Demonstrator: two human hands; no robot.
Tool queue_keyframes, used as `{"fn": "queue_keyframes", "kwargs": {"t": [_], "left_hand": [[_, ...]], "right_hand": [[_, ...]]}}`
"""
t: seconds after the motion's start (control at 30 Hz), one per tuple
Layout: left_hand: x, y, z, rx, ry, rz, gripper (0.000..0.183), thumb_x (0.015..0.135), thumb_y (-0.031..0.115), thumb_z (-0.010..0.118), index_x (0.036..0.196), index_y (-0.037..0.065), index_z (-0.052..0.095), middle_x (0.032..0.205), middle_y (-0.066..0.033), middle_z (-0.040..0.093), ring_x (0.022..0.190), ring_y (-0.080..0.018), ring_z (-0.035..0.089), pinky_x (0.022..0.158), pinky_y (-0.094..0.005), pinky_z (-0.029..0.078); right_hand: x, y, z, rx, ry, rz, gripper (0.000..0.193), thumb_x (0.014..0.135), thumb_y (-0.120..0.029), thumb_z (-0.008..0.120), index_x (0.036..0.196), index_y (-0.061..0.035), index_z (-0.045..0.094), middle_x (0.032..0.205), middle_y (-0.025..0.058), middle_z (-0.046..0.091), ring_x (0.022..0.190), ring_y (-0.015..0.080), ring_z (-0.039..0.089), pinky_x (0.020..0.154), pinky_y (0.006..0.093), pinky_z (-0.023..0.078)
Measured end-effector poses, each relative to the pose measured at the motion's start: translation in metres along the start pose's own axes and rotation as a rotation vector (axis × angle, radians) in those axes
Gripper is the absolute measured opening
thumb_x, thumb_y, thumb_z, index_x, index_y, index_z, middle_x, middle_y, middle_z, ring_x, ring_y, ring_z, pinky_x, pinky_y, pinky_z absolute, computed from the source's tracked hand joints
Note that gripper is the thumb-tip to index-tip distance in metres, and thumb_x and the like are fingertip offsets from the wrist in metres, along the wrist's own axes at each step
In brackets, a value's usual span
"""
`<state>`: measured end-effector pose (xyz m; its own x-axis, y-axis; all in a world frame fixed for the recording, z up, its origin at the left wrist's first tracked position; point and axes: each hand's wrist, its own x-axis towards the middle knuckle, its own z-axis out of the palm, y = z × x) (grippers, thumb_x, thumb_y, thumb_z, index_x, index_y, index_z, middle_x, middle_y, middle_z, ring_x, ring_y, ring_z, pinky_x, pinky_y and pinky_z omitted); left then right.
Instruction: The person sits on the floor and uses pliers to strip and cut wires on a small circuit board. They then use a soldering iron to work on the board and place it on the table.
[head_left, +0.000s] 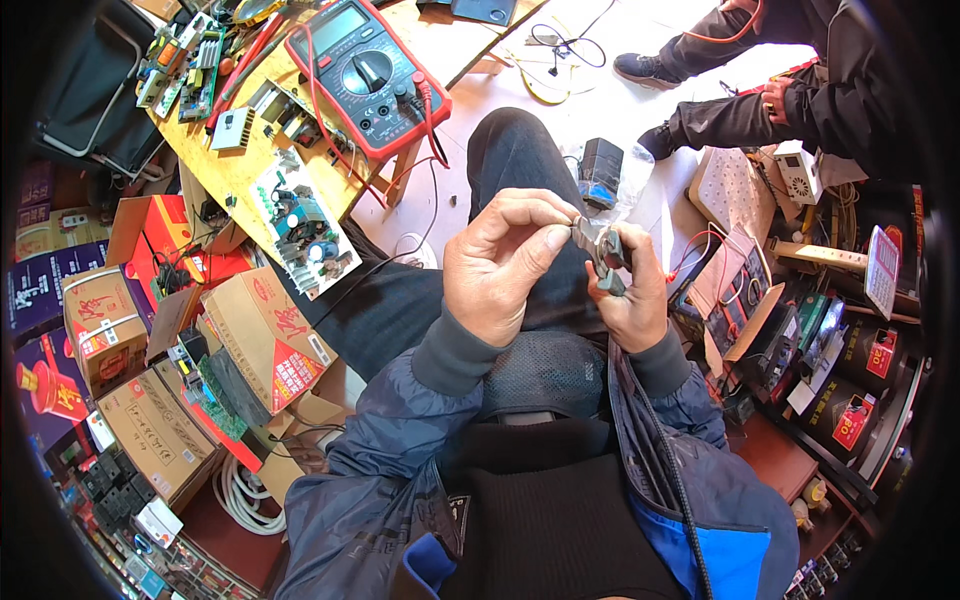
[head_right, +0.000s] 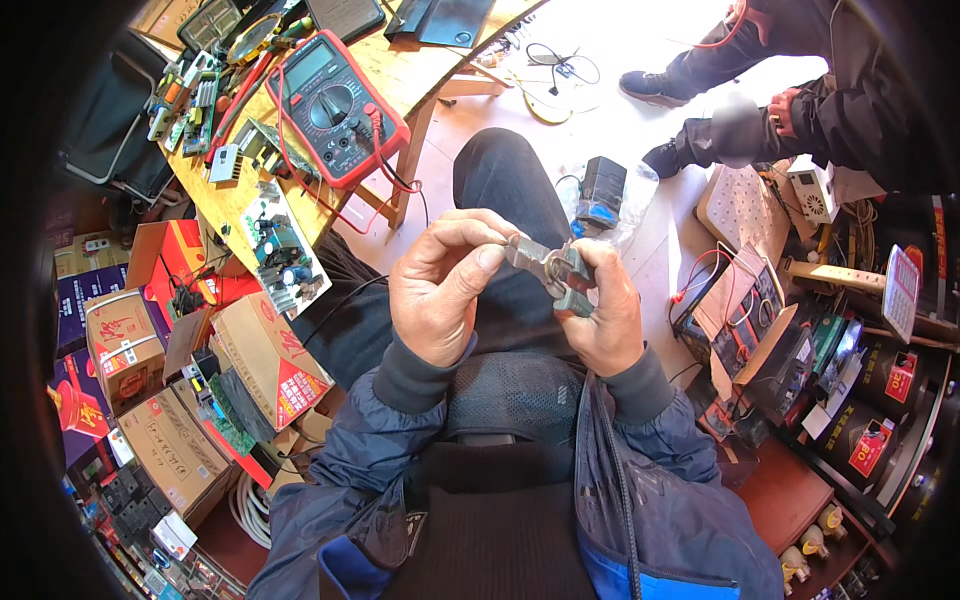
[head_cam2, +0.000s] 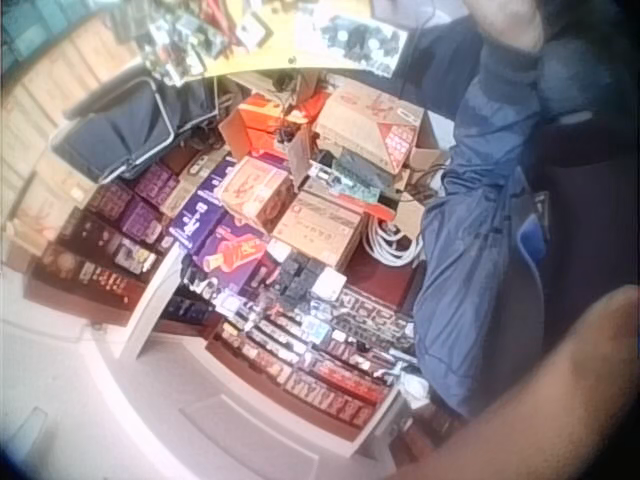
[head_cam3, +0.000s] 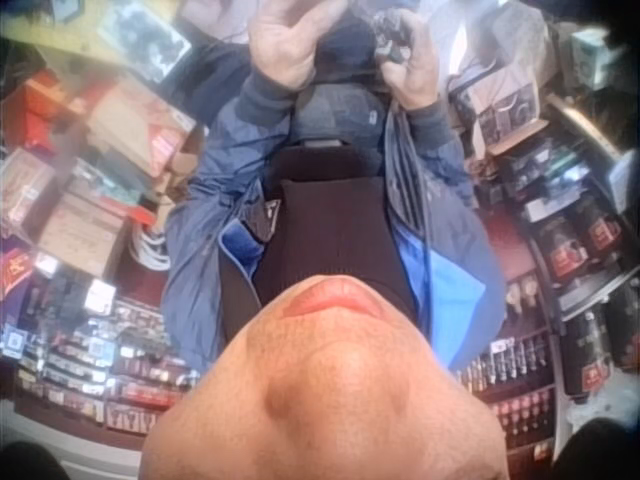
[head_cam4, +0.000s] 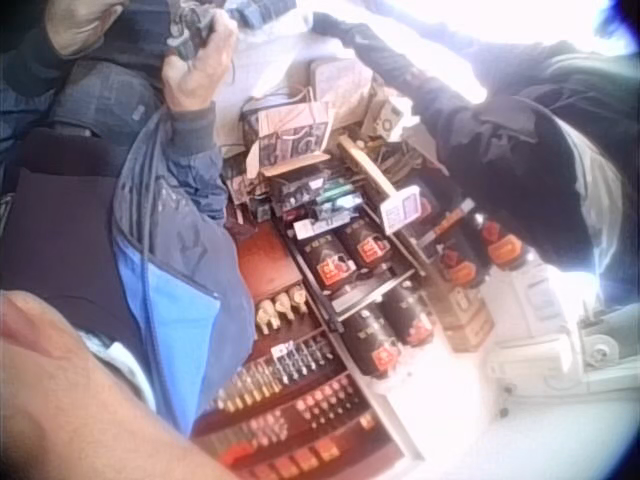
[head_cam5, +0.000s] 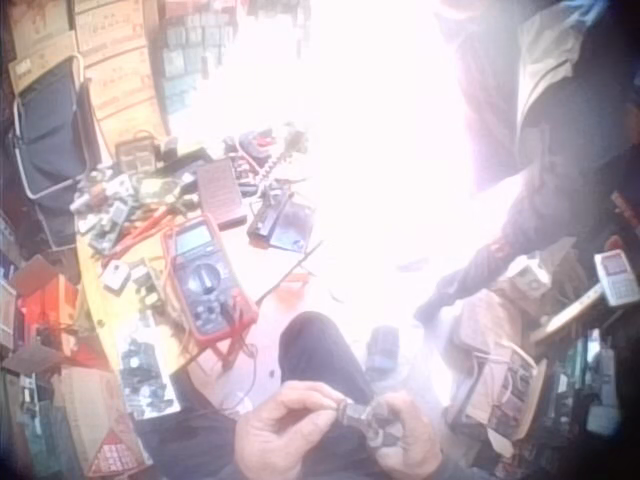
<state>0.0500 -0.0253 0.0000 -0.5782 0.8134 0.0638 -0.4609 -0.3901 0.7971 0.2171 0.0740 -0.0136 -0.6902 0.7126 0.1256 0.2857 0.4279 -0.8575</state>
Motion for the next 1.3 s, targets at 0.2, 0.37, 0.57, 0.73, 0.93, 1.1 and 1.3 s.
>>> {"fn": "queue_keyframes", "kwargs": {"t": [0.2,0.37,0.57,0.73,0.93,1.1,1.3], "left_hand": [[-0.0005,-0.0003,-0.0001,-0.002,0.008,0.011,0.012,0.097,-0.006,0.067,0.108,-0.002,0.068,0.115,-0.0095,0.067,0.105,-0.0144,0.064,0.096,-0.0294,0.052],[-0.0007,-0.0021,-0.0007,0.008,0.009,0.028,0.013,0.097,-0.005,0.065,0.109,-0.003,0.068,0.114,-0.0146,0.068,0.107,-0.0209,0.067,0.098,-0.0352,0.053],[-0.0014,-0.0020,-0.0014,-0.008,0.008,-0.005,0.012,0.097,-0.005,0.067,0.109,-0.003,0.068,0.115,-0.0098,0.067,0.105,-0.0141,0.064,0.097,-0.0290,0.052],[-0.0010,-0.0018,-0.0007,-0.002,0.013,0.014,0.012,0.097,-0.005,0.067,0.109,-0.003,0.069,0.115,-0.0099,0.067,0.105,-0.0144,0.065,0.097,-0.0293,0.052],[-0.0012,-0.0006,-0.0005,0.005,0.016,0.014,0.013,0.096,-0.006,0.067,0.109,-0.003,0.069,0.115,-0.0106,0.067,0.106,-0.0154,0.065,0.098,-0.0302,0.052],[-0.0013,-0.0017,-0.0005,0.028,0.017,0.023,0.014,0.096,-0.006,0.066,0.110,-0.003,0.069,0.114,-0.0138,0.068,0.106,-0.0189,0.067,0.098,-0.0330,0.053],[-0.0014,-0.0027,-0.0026,0.049,0.018,0.024,0.014,0.097,-0.005,0.064,0.110,-0.004,0.068,0.114,-0.0157,0.069,0.106,-0.0210,0.067,0.097,-0.0343,0.054]], "right_hand": [[0.0028,-0.0011,0.0001,-0.031,0.003,-0.037,0.061,0.069,0.012,0.071,0.125,-0.0043,0.055,0.107,0.0111,0.059,0.096,0.0230,0.063,0.088,0.0338,0.053],[0.0014,-0.0006,-0.0009,-0.010,0.000,-0.003,0.059,0.070,0.012,0.072,0.124,-0.0048,0.056,0.103,0.0089,0.059,0.091,0.0201,0.062,0.084,0.0325,0.052],[0.0001,-0.0015,-0.0009,-0.023,0.002,0.017,0.056,0.072,0.011,0.072,0.123,-0.0057,0.057,0.100,0.0073,0.059,0.087,0.0185,0.061,0.079,0.0307,0.052],[0.0009,-0.0027,-0.0006,-0.039,0.015,-0.006,0.056,0.072,0.010,0.072,0.124,-0.0052,0.056,0.103,0.0089,0.060,0.090,0.0205,0.063,0.081,0.0321,0.053],[0.0020,0.0012,-0.0002,-0.050,0.020,-0.046,0.058,0.071,0.009,0.073,0.124,-0.0052,0.056,0.105,0.0090,0.059,0.092,0.0218,0.064,0.083,0.0325,0.053],[-0.0012,0.0024,-0.0020,-0.044,-0.004,0.013,0.056,0.072,0.010,0.074,0.123,-0.0052,0.057,0.102,0.0091,0.059,0.089,0.0207,0.062,0.080,0.0317,0.051],[-0.0010,0.0019,-0.0010,-0.020,-0.005,0.033,0.056,0.071,0.010,0.073,0.123,-0.0047,0.057,0.102,0.0097,0.059,0.089,0.0216,0.062,0.082,0.0324,0.051]]}}
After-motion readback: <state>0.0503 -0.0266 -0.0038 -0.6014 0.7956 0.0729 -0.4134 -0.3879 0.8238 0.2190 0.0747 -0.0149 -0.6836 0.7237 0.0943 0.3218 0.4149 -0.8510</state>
